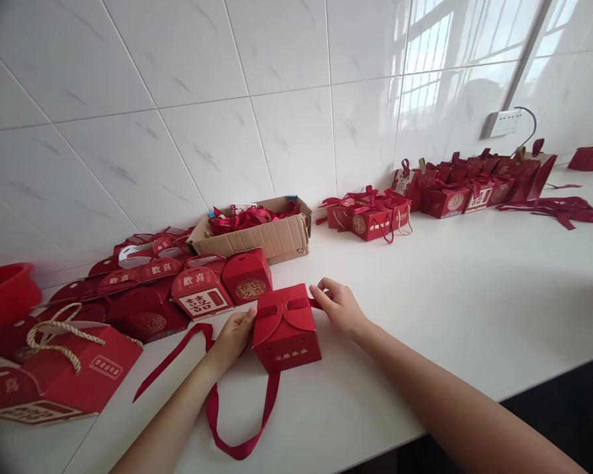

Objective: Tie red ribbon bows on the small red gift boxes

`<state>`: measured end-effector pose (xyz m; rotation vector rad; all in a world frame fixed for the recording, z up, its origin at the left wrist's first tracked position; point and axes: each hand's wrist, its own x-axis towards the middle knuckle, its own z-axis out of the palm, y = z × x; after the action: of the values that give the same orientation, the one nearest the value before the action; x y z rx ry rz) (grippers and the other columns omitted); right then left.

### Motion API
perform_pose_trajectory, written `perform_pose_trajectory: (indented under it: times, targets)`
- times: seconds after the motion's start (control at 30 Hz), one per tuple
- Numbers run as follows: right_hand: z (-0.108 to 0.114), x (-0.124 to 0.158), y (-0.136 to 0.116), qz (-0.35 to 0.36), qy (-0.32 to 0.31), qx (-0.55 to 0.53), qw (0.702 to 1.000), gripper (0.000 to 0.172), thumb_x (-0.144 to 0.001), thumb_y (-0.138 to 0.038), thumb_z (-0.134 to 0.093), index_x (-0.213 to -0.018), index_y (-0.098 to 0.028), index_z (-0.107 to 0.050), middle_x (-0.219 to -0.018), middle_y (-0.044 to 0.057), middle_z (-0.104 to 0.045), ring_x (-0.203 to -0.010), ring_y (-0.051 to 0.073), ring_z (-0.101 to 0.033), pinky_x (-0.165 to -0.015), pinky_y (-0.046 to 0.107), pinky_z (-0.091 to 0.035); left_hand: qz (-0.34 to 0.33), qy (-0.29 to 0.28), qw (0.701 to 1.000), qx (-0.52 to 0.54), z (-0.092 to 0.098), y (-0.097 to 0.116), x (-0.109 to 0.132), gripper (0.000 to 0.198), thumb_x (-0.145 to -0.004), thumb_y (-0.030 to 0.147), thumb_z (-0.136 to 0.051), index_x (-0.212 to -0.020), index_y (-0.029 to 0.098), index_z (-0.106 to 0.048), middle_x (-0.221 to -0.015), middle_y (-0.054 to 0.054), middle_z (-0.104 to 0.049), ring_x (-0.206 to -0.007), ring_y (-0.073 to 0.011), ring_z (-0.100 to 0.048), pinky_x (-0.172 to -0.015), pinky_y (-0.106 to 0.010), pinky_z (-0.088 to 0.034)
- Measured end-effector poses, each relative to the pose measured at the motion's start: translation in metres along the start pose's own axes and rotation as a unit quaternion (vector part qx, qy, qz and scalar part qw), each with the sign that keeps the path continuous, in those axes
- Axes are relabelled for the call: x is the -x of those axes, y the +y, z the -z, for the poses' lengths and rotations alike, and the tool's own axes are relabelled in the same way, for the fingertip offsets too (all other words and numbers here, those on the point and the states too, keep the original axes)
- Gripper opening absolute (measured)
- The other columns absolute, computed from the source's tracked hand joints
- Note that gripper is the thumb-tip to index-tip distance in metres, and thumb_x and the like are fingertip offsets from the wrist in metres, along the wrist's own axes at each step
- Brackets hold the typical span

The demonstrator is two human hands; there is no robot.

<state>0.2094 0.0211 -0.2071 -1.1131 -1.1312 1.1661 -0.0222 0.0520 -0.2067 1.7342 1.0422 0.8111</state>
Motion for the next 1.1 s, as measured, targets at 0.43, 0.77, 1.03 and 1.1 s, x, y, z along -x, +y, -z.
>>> perform_pose_trajectory:
  times: [0.43,0.77,1.03,1.1]
  targets:
    - [0.004,-0.003,0.002,-0.016,-0.080,0.170,0.982,0.026,-0.084,-0.048,-0.046,-0.080,-0.022,-0.047,-0.054,-0.006,-0.048,-0.049,0.010,-0.034,-0.049,0.023,-0.025,0.010,0.003,1.000,-0.028,-0.006,0.003,0.004,0.054,-0.084,0.065,-0.031,-0.053,0.020,-0.034,-0.051,0.004,-0.030,-0.050,-0.0109,-0.027,-0.050,-0.026,-0.025]
    - [0.002,-0.003,0.003,-0.020,-0.082,0.168,0.982,0.023,-0.085,-0.044,-0.044,-0.081,-0.022,-0.047,-0.055,-0.005,-0.049,-0.049,0.010,-0.035,-0.048,0.023,-0.025,0.010,0.001,1.000,-0.027,-0.008,0.007,0.007,0.052,-0.084,0.062,-0.033,-0.056,0.019,-0.040,-0.054,0.003,-0.038,-0.055,-0.0135,-0.033,-0.055,-0.027,-0.030]
    - [0.004,-0.007,0.010,-0.010,-0.084,0.162,0.983,0.022,-0.085,-0.043,-0.044,-0.082,-0.022,-0.048,-0.058,-0.005,-0.051,-0.051,0.010,-0.037,-0.049,0.023,-0.026,0.006,-0.013,1.000,-0.026,-0.007,0.008,0.007,0.056,-0.084,0.066,-0.028,-0.054,0.019,-0.038,-0.053,0.003,-0.035,-0.053,-0.0124,-0.031,-0.053,-0.026,-0.028]
    - [0.005,-0.007,0.011,-0.010,-0.085,0.163,0.983,0.022,-0.085,-0.043,-0.044,-0.082,-0.022,-0.048,-0.058,-0.005,-0.051,-0.050,0.010,-0.037,-0.049,0.023,-0.026,0.004,-0.015,1.000,-0.027,-0.007,0.008,0.007,0.057,-0.085,0.065,-0.028,-0.055,0.019,-0.041,-0.054,0.003,-0.038,-0.054,-0.0129,-0.033,-0.054,-0.026,-0.029]
